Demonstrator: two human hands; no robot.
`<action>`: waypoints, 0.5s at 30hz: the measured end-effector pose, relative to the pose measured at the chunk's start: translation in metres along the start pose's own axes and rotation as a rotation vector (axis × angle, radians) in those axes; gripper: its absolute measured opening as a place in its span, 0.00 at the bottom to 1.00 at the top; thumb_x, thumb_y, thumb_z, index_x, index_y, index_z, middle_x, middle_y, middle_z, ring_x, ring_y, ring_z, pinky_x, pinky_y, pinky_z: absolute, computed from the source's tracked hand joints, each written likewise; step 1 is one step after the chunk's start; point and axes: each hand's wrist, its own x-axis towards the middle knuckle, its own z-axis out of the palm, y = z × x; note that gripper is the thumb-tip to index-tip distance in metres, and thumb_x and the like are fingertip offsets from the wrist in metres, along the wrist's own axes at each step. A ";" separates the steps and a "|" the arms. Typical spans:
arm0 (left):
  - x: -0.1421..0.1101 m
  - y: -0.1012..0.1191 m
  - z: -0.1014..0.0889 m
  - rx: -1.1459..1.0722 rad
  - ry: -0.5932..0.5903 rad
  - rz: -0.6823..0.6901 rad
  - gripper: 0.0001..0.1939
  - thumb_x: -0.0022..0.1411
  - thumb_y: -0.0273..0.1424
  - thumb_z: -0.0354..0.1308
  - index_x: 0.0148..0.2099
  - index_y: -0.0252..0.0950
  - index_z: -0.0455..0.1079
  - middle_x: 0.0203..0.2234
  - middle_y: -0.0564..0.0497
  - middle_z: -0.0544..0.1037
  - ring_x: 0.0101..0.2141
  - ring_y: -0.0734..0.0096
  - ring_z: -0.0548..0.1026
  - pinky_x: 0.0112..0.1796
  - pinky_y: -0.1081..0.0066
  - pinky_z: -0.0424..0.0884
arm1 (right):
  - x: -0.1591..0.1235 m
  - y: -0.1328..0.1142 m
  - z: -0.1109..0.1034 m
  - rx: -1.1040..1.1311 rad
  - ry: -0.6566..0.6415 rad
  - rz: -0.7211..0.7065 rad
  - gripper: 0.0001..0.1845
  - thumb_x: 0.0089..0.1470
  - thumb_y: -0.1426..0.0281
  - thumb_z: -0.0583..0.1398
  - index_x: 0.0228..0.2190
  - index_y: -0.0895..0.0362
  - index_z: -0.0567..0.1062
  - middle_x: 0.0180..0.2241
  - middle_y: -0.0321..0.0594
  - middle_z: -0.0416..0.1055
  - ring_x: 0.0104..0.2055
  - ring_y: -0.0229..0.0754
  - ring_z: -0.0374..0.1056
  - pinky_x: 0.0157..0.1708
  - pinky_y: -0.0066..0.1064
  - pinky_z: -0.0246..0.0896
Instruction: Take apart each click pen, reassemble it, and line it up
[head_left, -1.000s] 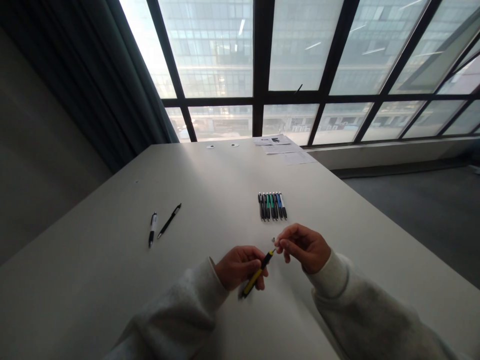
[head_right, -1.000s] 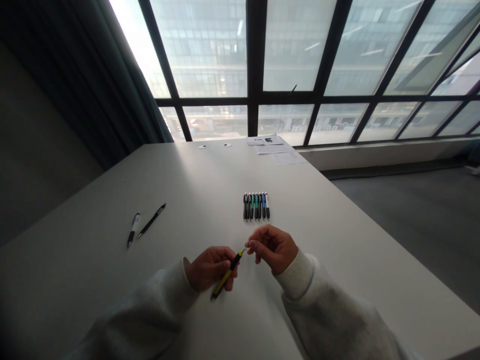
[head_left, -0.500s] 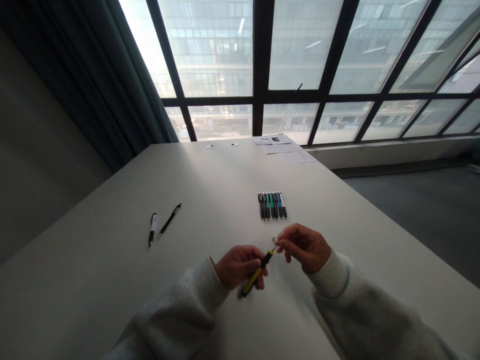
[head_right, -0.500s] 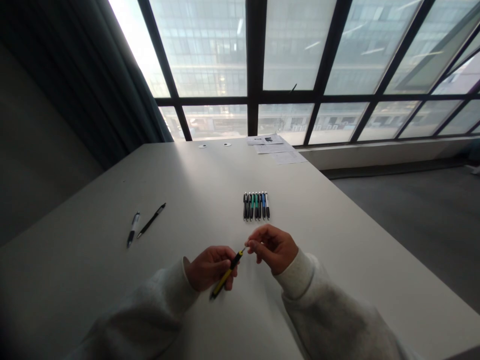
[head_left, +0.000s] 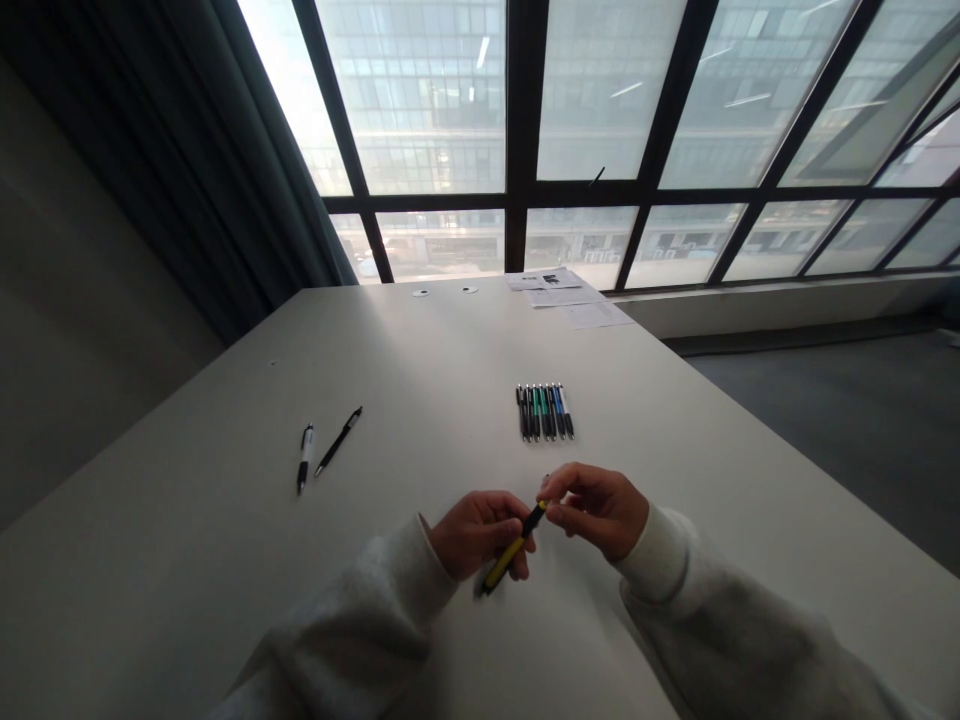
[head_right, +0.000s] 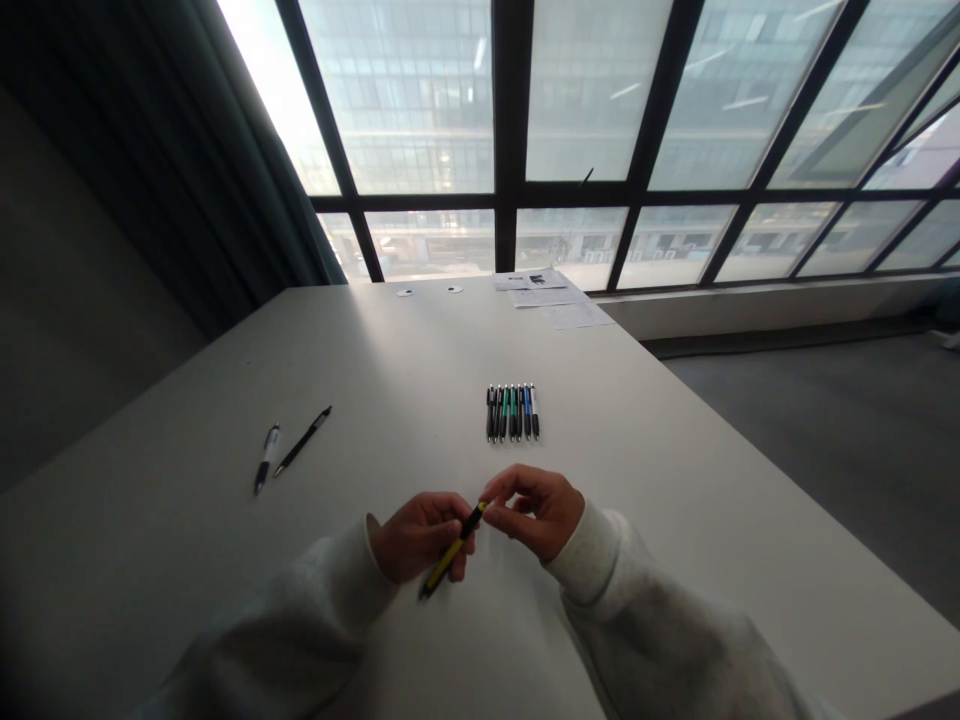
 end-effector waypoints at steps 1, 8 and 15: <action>0.000 0.000 0.000 -0.006 -0.003 0.003 0.16 0.52 0.34 0.69 0.38 0.28 0.72 0.25 0.45 0.80 0.21 0.66 0.79 0.21 0.73 0.75 | 0.000 0.000 0.000 -0.006 -0.017 -0.010 0.14 0.49 0.66 0.67 0.37 0.58 0.75 0.33 0.43 0.75 0.29 0.36 0.68 0.22 0.26 0.66; -0.001 0.001 0.001 -0.052 0.040 0.044 0.14 0.53 0.33 0.68 0.37 0.28 0.72 0.25 0.47 0.80 0.22 0.67 0.79 0.23 0.74 0.76 | 0.011 0.027 -0.021 -0.622 0.198 -0.208 0.11 0.51 0.68 0.63 0.38 0.58 0.74 0.33 0.43 0.72 0.24 0.35 0.64 0.20 0.27 0.62; -0.001 0.005 0.006 -0.067 0.107 0.083 0.15 0.53 0.35 0.68 0.38 0.29 0.71 0.25 0.48 0.79 0.23 0.68 0.79 0.24 0.73 0.75 | 0.018 0.063 -0.029 -0.910 0.045 -0.178 0.11 0.51 0.71 0.62 0.38 0.60 0.78 0.34 0.46 0.71 0.25 0.37 0.63 0.28 0.32 0.66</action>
